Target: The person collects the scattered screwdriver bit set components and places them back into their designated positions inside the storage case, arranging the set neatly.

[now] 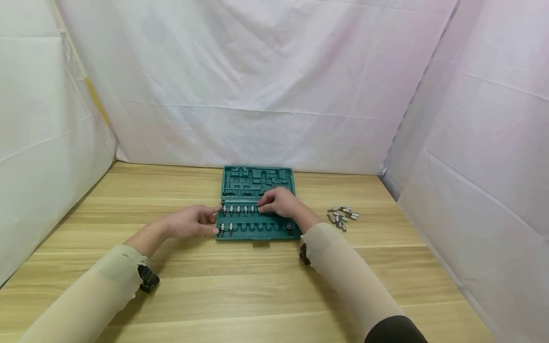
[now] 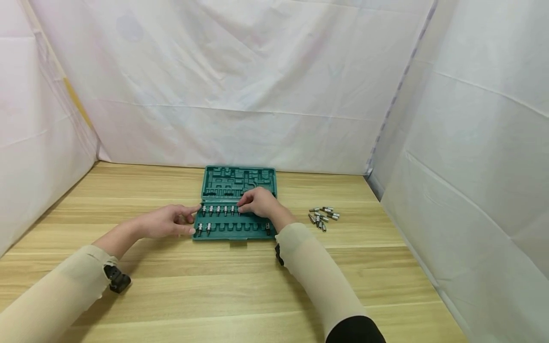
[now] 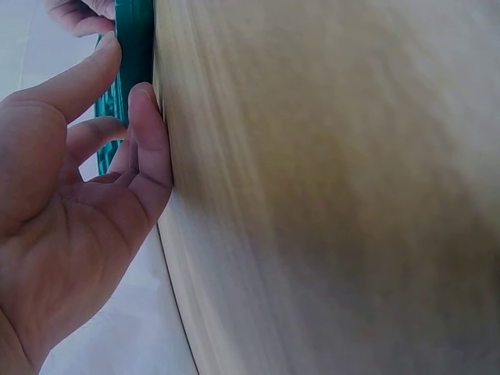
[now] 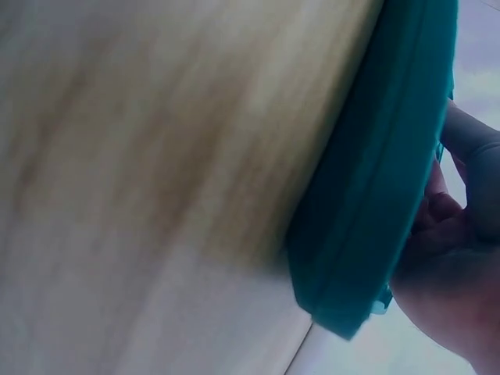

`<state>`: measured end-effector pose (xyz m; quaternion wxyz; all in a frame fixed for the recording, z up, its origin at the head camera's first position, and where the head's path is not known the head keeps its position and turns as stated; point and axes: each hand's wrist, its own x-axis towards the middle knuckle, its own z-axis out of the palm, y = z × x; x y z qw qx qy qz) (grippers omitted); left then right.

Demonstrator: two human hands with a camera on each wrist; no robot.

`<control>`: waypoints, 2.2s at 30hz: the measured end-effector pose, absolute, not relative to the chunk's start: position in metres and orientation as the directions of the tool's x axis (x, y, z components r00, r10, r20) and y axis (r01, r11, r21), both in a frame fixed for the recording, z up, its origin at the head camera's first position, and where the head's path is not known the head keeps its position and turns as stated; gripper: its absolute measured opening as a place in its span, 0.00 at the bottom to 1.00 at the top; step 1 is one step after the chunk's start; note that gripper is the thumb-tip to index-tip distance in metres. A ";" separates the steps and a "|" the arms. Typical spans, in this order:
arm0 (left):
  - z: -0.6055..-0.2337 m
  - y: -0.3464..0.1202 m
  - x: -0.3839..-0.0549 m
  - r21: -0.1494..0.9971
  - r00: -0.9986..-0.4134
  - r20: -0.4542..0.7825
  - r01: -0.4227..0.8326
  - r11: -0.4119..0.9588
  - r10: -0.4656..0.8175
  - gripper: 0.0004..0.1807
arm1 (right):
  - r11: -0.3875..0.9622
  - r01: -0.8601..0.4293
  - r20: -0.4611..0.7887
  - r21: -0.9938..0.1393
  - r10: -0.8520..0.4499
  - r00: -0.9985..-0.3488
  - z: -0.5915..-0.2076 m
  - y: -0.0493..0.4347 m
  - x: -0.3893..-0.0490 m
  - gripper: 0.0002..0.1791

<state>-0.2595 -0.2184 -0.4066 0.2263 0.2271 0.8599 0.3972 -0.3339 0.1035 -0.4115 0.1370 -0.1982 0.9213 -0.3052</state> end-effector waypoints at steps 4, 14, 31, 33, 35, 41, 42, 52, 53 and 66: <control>-0.405 -0.218 -0.259 0.787 -0.787 -0.206 0.221 0.577 0.581 0.44 | 0.748 -0.275 -0.138 -0.604 -0.438 -0.888 -0.411 0.102 -0.334 0.07; -0.406 -0.219 -0.259 0.777 -0.789 -0.215 0.219 0.590 0.576 0.43 | 0.772 -0.278 -0.159 -0.572 -0.437 -0.886 -0.410 0.099 -0.333 0.10; -0.407 -0.221 -0.260 0.777 -0.789 -0.224 0.210 0.593 0.572 0.45 | 0.694 -0.291 -0.165 -0.658 -0.510 -0.844 -0.409 0.115 -0.336 0.25; -0.408 -0.221 -0.260 0.781 -0.791 -0.222 0.205 0.589 0.570 0.46 | 0.697 -0.284 -0.162 -0.658 -0.499 -0.851 -0.409 0.114 -0.337 0.29; -0.409 -0.220 -0.260 0.783 -0.791 -0.219 0.206 0.587 0.571 0.47 | 0.714 -0.286 -0.164 -0.639 -0.489 -0.857 -0.409 0.112 -0.337 0.31; -0.410 -0.219 -0.260 0.800 -0.787 -0.205 0.208 0.563 0.582 0.44 | 0.770 -0.270 -0.169 -0.578 -0.437 -0.884 -0.409 0.102 -0.338 0.30; -0.409 -0.219 -0.261 0.800 -0.787 -0.204 0.208 0.562 0.582 0.44 | 0.774 -0.267 -0.169 -0.574 -0.430 -0.887 -0.409 0.101 -0.338 0.30; -0.410 -0.219 -0.260 0.789 -0.789 -0.214 0.208 0.578 0.576 0.47 | 0.811 -0.254 -0.172 -0.528 -0.395 -0.902 -0.407 0.095 -0.336 0.29; -0.410 -0.219 -0.260 0.788 -0.789 -0.214 0.209 0.579 0.576 0.47 | 0.812 -0.257 -0.170 -0.524 -0.396 -0.903 -0.407 0.094 -0.335 0.29; -0.409 -0.218 -0.261 0.789 -0.784 -0.215 0.212 0.577 0.582 0.47 | 0.803 -0.269 -0.180 -0.531 -0.418 -0.891 -0.408 0.096 -0.336 0.29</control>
